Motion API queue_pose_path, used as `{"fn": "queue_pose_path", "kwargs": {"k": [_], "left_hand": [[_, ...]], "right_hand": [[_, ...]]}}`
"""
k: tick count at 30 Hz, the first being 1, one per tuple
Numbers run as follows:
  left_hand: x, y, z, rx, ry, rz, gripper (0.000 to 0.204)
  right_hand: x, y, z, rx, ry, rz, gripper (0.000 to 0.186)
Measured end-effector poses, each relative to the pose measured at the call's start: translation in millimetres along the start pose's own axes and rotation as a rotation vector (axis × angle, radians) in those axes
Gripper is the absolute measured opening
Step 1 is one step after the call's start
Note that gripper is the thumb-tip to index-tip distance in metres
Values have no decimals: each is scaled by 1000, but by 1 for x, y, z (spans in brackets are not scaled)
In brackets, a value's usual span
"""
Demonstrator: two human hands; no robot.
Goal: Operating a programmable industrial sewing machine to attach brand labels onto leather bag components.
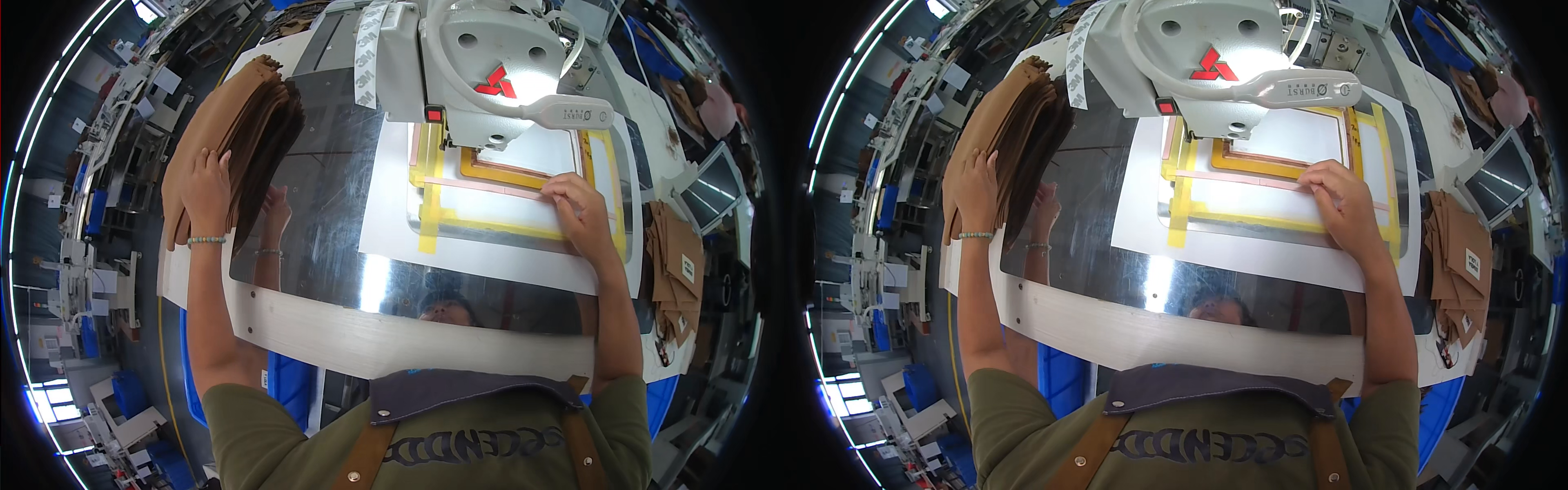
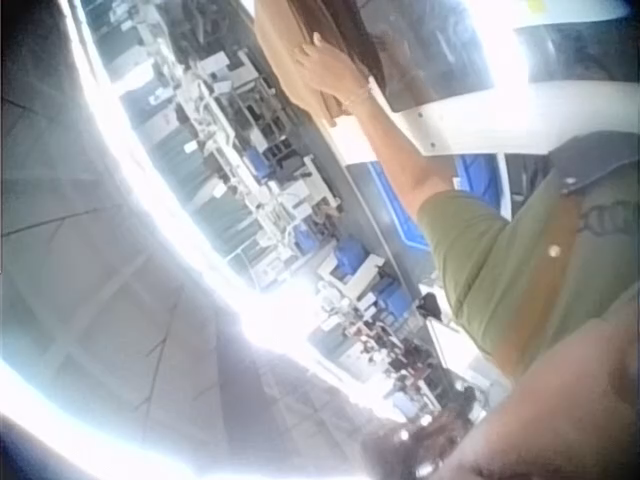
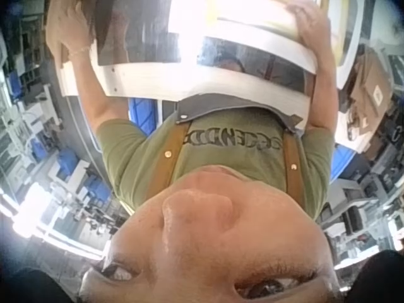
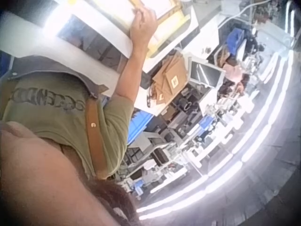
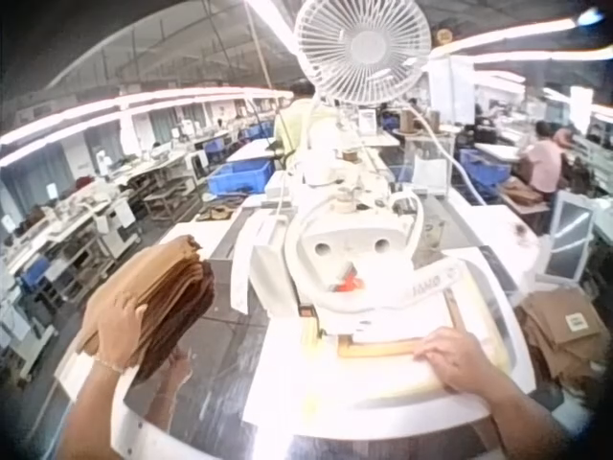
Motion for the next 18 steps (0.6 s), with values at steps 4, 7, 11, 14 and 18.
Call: {"fn": "queue_pose_path", "kwargs": {"k": [4, 7, 11, 14, 18], "left_hand": [[-28, -27, 11, 85, 52, 238, 23], [-42, -7, 9, 73, 32, 126, 18], [-55, 19, -19, 390, -110, 41, 22], [-66, 49, -46, 644, -234, -124, 30], [-76, 77, -63, 742, -213, -230, 28]], "right_hand": [[0, 1, 1, -33, -7, -9, 17], [0, 0, 0, -16, -23, -15, 16], [0, 0, 0, 10, -22, -18, 15], [0, 0, 3, 0, 0, -17, 15], [1, 1, 3, 3, -27, -26, 14]]}}
Point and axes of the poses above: each hand's wrist, its own x-axis away from the middle knuckle, its own y-axis out of the palm, z = x × y, the point moved 8 cm from there along -x, towards the middle knuckle, and after that the axes turned 14 degrees about -x, right-handed, at the moved point
